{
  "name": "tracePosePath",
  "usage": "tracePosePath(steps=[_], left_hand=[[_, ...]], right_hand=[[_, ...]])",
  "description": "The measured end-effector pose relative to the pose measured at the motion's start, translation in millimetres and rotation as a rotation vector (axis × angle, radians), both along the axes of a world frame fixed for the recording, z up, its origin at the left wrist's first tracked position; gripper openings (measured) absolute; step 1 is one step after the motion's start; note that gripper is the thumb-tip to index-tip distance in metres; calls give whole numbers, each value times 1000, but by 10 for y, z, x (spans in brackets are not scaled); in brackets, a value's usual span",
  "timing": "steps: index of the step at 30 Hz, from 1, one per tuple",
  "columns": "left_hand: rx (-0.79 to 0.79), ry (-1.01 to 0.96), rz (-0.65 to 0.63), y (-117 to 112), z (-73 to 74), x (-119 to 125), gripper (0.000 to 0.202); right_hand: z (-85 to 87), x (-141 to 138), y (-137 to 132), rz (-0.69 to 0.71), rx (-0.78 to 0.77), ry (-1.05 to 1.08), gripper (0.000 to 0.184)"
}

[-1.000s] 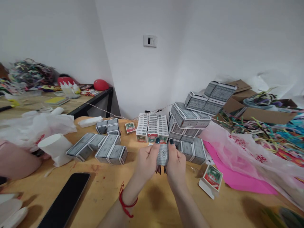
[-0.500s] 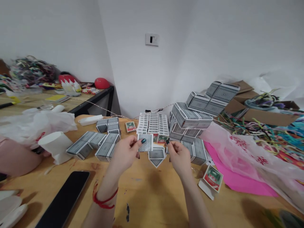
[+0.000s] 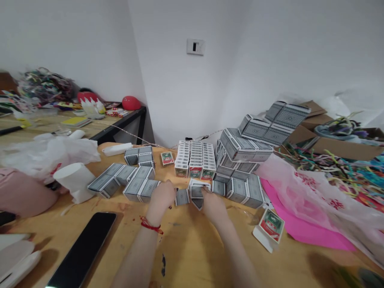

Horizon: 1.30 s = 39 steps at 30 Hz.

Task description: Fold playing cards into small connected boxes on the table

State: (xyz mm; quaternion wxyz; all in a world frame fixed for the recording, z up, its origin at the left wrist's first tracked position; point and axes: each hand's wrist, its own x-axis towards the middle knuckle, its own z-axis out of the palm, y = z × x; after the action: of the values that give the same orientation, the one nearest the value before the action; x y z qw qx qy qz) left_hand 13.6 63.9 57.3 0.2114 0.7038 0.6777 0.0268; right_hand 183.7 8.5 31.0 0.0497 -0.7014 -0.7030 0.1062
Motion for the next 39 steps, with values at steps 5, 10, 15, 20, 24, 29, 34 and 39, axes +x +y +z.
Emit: tracePosePath(steps=[5,10,15,20,24,29,34,39], left_hand=[[163,-75,0,-15,170,-34,29],[288,-174,-51,-50,180,47,24],[433,-309,-259,-70,143,148,21],[450,-375,-493,-87,-19,345,20],[355,-268,-620,-128,-232,488,29],[259,-168,-572,-157,-288,535,20],[266,-134,-449,-179,-239,547,25],[318,-145,-303,-167,-177,536,27]], right_hand=[[-15,14,35,3,-31,-106,28],[4,79,64,-20,11,-105,28],[49,186,65,-155,238,86,30],[79,321,73,-300,518,597,31],[105,388,92,-368,566,930,29],[172,427,88,-427,548,1136,30],[267,457,37,-432,559,1116,35],[426,424,-62,-383,608,885,38]])
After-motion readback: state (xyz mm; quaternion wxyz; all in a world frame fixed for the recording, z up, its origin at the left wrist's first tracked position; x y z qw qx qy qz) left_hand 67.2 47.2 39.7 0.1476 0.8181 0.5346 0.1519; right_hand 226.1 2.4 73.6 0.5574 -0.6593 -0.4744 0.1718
